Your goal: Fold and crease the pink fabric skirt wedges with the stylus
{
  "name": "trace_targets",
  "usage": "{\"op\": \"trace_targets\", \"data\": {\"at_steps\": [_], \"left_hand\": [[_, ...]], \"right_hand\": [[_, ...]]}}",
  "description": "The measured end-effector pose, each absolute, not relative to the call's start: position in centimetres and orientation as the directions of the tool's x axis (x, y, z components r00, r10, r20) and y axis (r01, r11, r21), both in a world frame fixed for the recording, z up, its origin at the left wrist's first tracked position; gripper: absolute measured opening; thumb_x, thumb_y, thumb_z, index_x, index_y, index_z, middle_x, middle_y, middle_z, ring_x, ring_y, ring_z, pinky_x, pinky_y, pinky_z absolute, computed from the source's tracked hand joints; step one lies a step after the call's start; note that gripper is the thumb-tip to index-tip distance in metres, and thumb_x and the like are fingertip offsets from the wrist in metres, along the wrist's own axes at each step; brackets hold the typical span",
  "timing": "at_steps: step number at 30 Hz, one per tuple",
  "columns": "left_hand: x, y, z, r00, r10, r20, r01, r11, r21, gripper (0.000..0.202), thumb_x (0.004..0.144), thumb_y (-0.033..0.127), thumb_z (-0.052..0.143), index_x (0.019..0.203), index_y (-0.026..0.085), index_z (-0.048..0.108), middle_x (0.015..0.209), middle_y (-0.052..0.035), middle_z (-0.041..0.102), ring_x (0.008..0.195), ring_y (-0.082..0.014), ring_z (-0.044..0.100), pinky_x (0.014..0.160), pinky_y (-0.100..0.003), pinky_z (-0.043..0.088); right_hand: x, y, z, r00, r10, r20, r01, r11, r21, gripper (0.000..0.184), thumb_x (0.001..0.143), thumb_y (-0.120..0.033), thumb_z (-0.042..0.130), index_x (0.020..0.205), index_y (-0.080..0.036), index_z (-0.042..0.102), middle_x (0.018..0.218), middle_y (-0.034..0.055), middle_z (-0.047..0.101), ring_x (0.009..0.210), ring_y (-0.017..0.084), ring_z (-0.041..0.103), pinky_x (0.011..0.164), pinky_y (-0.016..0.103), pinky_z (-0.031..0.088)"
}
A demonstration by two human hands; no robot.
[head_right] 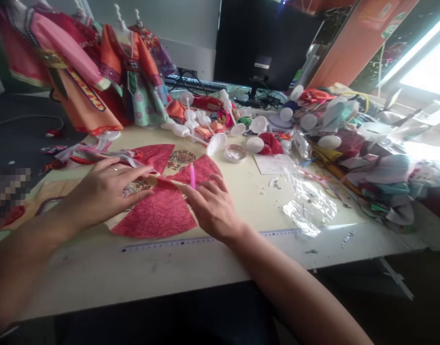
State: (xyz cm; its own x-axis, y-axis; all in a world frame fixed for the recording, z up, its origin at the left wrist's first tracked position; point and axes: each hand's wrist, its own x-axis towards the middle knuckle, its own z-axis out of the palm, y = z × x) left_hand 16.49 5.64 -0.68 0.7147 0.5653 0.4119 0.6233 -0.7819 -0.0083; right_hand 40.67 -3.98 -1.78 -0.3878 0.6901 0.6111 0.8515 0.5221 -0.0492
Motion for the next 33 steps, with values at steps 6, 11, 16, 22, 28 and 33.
{"op": "trace_targets", "data": {"at_steps": [6,11,16,22,28,33], "left_hand": [[17.3,5.0,-0.6,0.75,0.497,0.436,0.535,-0.844,0.042,0.033,0.089,0.037,0.049,0.115,0.019,0.06,0.107,-0.01,0.07,0.096,-0.0252,0.065,0.104,-0.051,0.033],[17.6,5.0,-0.5,0.747,0.478,0.461,0.505,-0.86,0.074,0.027,0.089,0.034,0.049,0.108,0.023,0.064,0.101,-0.0069,0.072,0.092,-0.0238,0.067,0.102,-0.049,0.036],[17.6,5.0,-0.3,0.755,0.451,0.476,0.503,-0.864,0.02,0.025,0.089,0.032,0.048,0.101,0.019,0.066,0.096,-0.0082,0.073,0.091,-0.0243,0.067,0.102,-0.049,0.036],[17.5,5.2,-0.4,0.76,0.424,0.493,0.489,-0.872,-0.004,0.027,0.091,0.033,0.045,0.096,0.018,0.066,0.095,-0.0083,0.073,0.087,-0.0242,0.068,0.099,-0.05,0.04],[17.3,5.5,-0.8,0.755,0.454,0.473,0.496,-0.867,0.042,0.023,0.09,0.033,0.047,0.098,0.023,0.066,0.1,-0.0048,0.073,0.087,-0.0223,0.068,0.101,-0.049,0.038],[17.3,5.5,-0.9,0.738,0.478,0.476,0.501,-0.861,0.088,0.023,0.088,0.034,0.05,0.104,0.025,0.064,0.102,-0.0034,0.072,0.088,-0.0213,0.067,0.102,-0.048,0.038]], "right_hand": [[40.9,-4.4,-1.5,-0.404,0.697,0.592,0.851,0.524,-0.036,0.027,0.093,-0.024,0.044,0.117,-0.023,0.056,0.093,0.0022,0.067,0.083,0.015,0.055,0.092,0.034,0.036],[42.3,-4.1,-1.1,-0.254,0.688,0.68,0.911,0.406,-0.071,0.021,0.091,-0.02,0.045,0.102,-0.027,0.061,0.084,-0.001,0.066,0.078,0.014,0.058,0.093,0.038,0.038],[48.3,-4.7,0.3,0.142,0.399,0.906,0.959,0.17,-0.225,0.037,0.095,-0.027,0.031,0.061,-0.024,0.046,0.054,-0.0011,0.051,0.055,0.013,0.053,0.067,0.034,0.047],[54.9,-7.3,-0.7,0.211,0.35,0.913,0.972,0.026,-0.235,0.037,0.092,-0.03,0.041,0.055,-0.023,0.039,0.05,-0.0021,0.044,0.048,0.011,0.045,0.052,0.03,0.038],[55.5,-7.9,-2.1,0.257,0.483,0.837,0.966,-0.109,-0.234,0.041,0.09,-0.034,0.04,0.051,-0.023,0.034,0.046,-0.0042,0.034,0.045,0.01,0.036,0.05,0.028,0.034],[55.8,-7.5,-1.9,0.288,0.556,0.779,0.957,-0.185,-0.222,0.044,0.088,-0.035,0.044,0.049,-0.022,0.028,0.045,-0.0064,0.024,0.043,0.008,0.025,0.047,0.026,0.027]]}}
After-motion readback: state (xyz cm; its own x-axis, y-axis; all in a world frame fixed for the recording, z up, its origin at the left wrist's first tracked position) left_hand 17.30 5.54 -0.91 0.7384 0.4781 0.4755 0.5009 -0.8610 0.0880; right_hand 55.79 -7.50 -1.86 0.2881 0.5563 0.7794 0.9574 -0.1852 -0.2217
